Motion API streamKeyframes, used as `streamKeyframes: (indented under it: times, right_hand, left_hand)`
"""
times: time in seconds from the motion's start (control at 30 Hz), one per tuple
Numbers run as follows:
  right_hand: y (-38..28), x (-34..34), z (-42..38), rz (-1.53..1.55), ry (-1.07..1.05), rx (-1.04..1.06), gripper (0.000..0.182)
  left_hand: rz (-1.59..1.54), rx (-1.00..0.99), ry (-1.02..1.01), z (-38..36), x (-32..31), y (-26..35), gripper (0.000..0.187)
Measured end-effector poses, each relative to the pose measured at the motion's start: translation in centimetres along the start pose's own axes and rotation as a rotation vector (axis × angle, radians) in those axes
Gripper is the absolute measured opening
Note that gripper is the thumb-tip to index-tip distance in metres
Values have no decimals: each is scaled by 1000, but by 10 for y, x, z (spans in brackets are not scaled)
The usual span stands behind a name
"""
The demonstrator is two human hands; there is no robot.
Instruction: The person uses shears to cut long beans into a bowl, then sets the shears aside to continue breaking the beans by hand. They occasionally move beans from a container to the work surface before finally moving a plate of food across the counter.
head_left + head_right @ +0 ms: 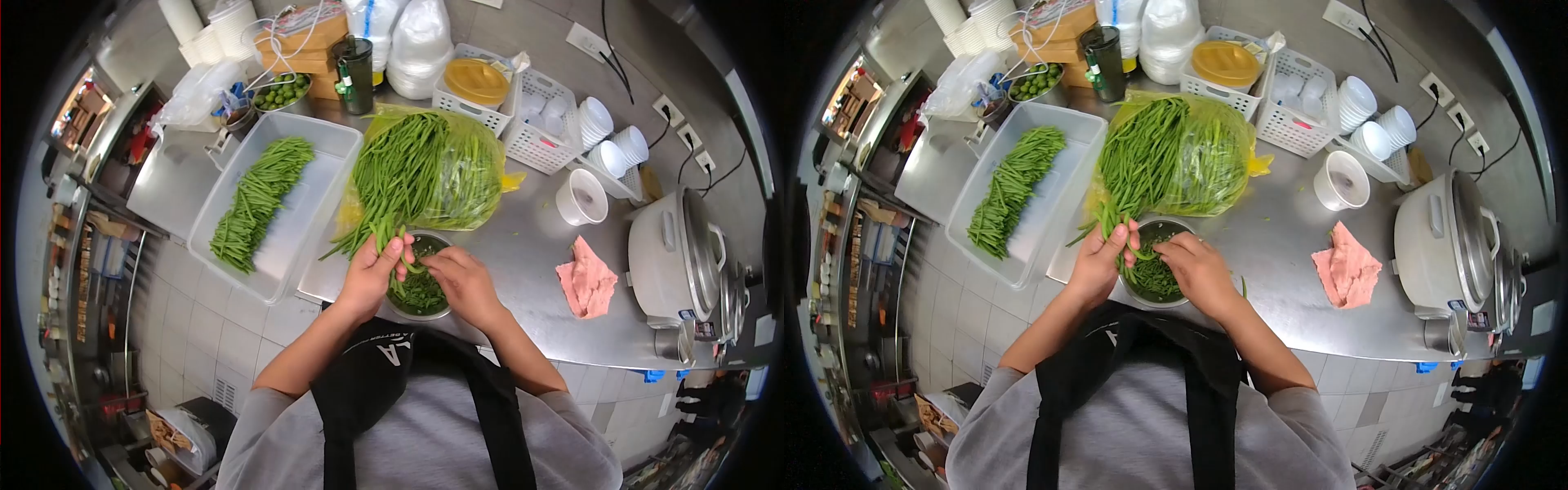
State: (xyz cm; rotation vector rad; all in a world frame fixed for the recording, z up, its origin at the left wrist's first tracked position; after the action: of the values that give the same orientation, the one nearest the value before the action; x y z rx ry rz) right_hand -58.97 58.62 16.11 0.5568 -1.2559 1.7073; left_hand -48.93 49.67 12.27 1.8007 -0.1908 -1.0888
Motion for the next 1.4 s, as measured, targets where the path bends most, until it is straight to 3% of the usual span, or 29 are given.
streamKeyframes:
  times: [0.13, 0.23, 0.27, 0.37, 0.4, 0.5, 0.53, 0.63, 0.67, 0.83, 0.93, 0.97, 1.07, 1.17, 1.27, 1.37, 1.4]
  right_hand:
    - [2, -10, -3, 41, -26, -68, 10]
    - [17, -24, -12, 255, -22, -193, 11]
    - [39, -46, -26, 620, -84, -510, 7]
    - [49, -63, -34, 1136, -71, -886, 9]
    - [55, -64, -36, 1131, -2, -916, 10]
    - [65, -66, -39, 1281, 39, -995, 9]
    - [65, -62, -37, 1222, 45, -963, 8]
    - [64, -55, -35, 1062, 10, -880, 7]
    - [65, -55, -35, 1014, 5, -872, 7]
    - [64, -54, -37, 968, 0, -843, 6]
    - [65, -52, -37, 960, -4, -828, 6]
    - [66, -52, -37, 965, -1, -829, 6]
    - [69, -55, -37, 966, -10, -809, 7]
    - [64, -56, -34, 960, -16, -812, 7]
    - [60, -54, -30, 966, -14, -788, 7]
    - [59, -50, -29, 980, -3, -780, 6]
    - [60, -49, -30, 979, 4, -784, 6]
  left_hand:
    - [54, -9, -7, -6, -1, -4, 24]
    - [156, -80, -73, -9, -4, 0, 22]
    - [206, -119, -132, -11, -9, 4, 20]
    - [385, -199, -206, -19, -18, 2, 18]
    - [334, -100, -235, -22, -22, 4, 19]
    - [174, -198, -208, -23, -19, 23, 18]
    - [163, -261, -158, -21, -16, 37, 20]
    - [39, -276, 269, -9, 41, 74, 22]
    - [-141, -270, 369, -5, 62, 88, 24]
    - [-683, -309, 697, 14, 226, 118, 17]
    - [-641, -244, 962, -8, 293, 119, 12]
    - [-613, -217, 944, -10, 303, 115, 11]
    - [-539, -75, 837, -19, 303, 87, 7]
    - [-520, -17, 963, -28, 290, 43, 13]
    - [-524, 246, 1145, -45, 261, 14, 24]
    - [-738, 81, 1106, -50, 231, 26, 25]
    - [-705, 55, 1113, -51, 246, 24, 28]
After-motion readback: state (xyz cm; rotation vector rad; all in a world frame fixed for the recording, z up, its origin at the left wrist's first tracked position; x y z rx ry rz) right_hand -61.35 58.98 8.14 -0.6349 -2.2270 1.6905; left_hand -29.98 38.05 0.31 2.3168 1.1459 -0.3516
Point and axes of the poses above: each hand's wrist, its own z-axis towards the middle knuckle, its own x-axis out of the back of the hand, y = z × x, the point moved 8 cm from there along z, towards the middle knuckle, and after that the axes turned 11 degrees about -z, right-handed, at the moved point
